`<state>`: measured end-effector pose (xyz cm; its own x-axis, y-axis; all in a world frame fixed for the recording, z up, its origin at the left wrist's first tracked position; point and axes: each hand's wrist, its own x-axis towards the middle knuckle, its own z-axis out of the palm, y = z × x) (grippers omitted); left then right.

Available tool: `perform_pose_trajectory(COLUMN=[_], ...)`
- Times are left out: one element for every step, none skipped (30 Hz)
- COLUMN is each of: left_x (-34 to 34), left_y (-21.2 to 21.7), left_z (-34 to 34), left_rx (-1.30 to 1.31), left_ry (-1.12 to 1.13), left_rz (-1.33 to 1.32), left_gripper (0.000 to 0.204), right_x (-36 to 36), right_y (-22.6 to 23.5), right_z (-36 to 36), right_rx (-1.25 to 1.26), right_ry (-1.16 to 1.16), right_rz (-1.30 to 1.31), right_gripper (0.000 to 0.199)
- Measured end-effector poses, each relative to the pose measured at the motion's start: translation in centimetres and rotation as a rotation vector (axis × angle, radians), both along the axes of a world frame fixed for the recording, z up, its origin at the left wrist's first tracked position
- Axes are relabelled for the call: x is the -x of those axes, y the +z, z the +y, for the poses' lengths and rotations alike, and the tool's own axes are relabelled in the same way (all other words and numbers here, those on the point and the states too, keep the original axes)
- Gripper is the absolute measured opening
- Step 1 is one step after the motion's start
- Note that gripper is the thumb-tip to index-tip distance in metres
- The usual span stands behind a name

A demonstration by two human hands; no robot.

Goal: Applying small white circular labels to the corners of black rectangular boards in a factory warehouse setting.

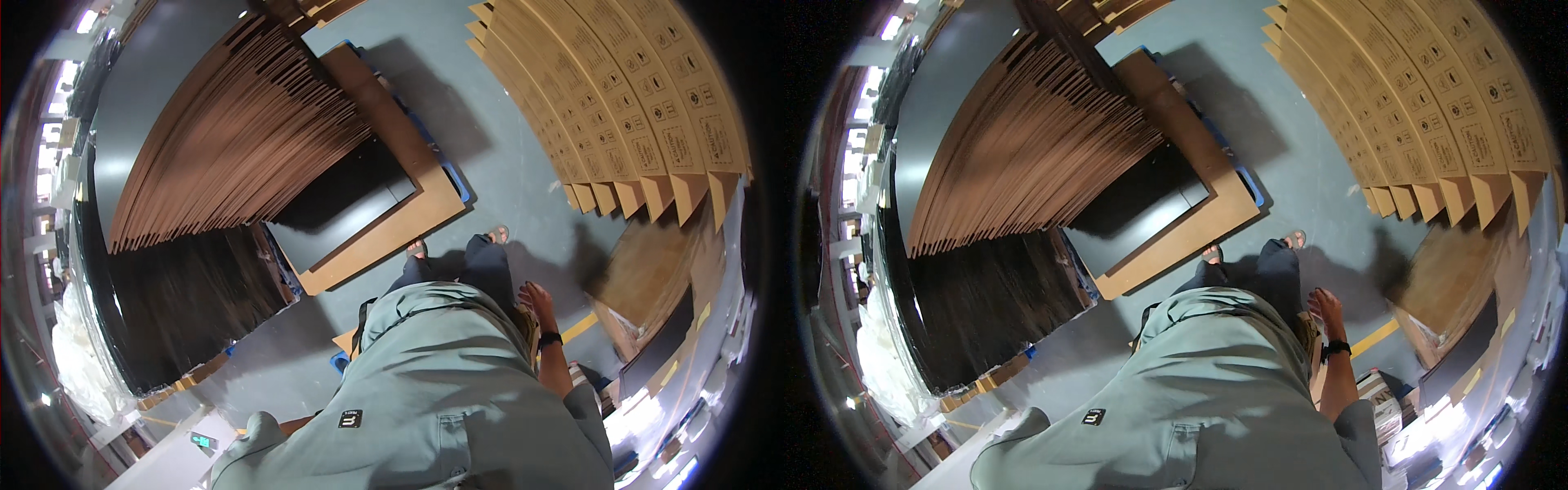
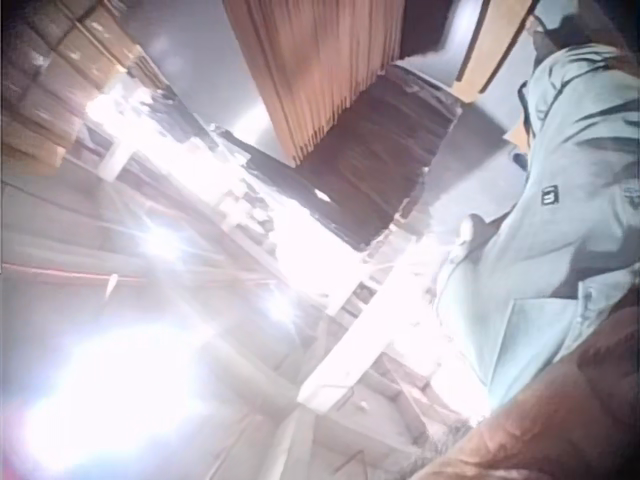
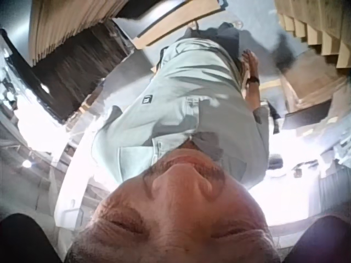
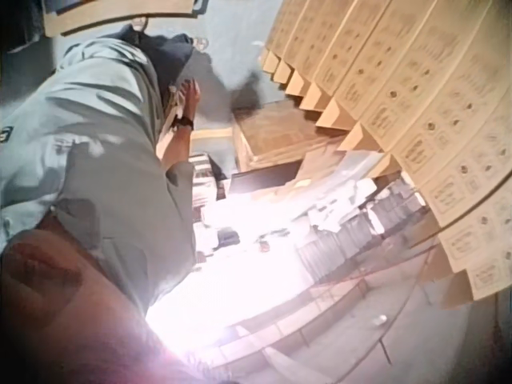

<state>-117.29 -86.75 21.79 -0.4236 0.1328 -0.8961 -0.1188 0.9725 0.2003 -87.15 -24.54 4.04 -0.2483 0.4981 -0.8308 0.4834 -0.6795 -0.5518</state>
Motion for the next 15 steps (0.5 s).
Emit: perform_pose_trajectory(left_x=[0.2, 0.5, 0.6, 0.8, 0.6, 0.4, 0.4, 0.4, 0.5, 0.2, -0.1, -0.1, 1.1, 2.6, 4.7], left_y=[0.3, 0.7, 1.1, 1.6, 2.3, 3.1, 3.7, 4.3, 4.8, 5.8, 6.4, 6.9, 6.4, 5.7, 3.9], left_z=[0.8, 1.5, 2.4, 3.3, 4.2, 5.2, 6.1, 7.1, 8.3, 9.2, 10.4, 11.8, 13.9, 16.5, 20.2], left_rx=[0.012, 0.027, 0.043, 0.058, 0.078, 0.098, 0.118, 0.136, 0.151, 0.169, 0.182, 0.188, 0.175, 0.154, 0.114], left_ry=[-0.026, -0.053, -0.080, -0.108, -0.132, -0.157, -0.182, -0.208, -0.236, -0.268, -0.304, -0.348, -0.413, -0.492, -0.594], left_rz=[0.014, 0.029, 0.045, 0.062, 0.080, 0.098, 0.110, 0.122, 0.133, 0.148, 0.161, 0.172, 0.176, 0.177, 0.167], left_gripper=[0.034, 0.034, 0.034, 0.035, 0.035, 0.035, 0.035, 0.035, 0.036, 0.036, 0.036, 0.036, 0.037, 0.037, 0.037], right_x=[-1.2, -1.9, -2.6, -3.5, -4.1, -4.7, -4.9, -5.4, -6.2, -7.2, -8.5, -9.9, -11.9, -14.8, -17.6], right_y=[-1.0, -1.9, -2.8, -3.7, -4.3, -5.0, -5.3, -5.3, -5.1, -4.3, -3.3, -1.9, -0.7, -1.6, -2.5], right_z=[0.1, 0.4, 0.7, 1.1, 1.5, 2.3, 2.9, 3.7, 4.9, 5.5, 6.0, 6.4, 6.7, 6.0, 5.3], right_rx=[-0.010, -0.001, 0.001, 0.002, 0.016, 0.006, -0.004, 0.008, 0.002, -0.001, 0.006, -0.014, -0.049, -0.012, 0.003], right_ry=[-0.024, -0.039, -0.048, -0.058, -0.070, -0.068, -0.066, -0.078, -0.118, -0.161, -0.184, -0.224, -0.284, -0.363, -0.463], right_rz=[0.039, 0.044, 0.089, 0.135, 0.142, 0.133, 0.116, 0.118, 0.105, 0.095, 0.096, 0.056, 0.004, 0.071, 0.128], right_gripper=[0.049, 0.049, 0.049, 0.050, 0.050, 0.050, 0.050, 0.050, 0.051, 0.051, 0.051, 0.050, 0.049, 0.048, 0.046])
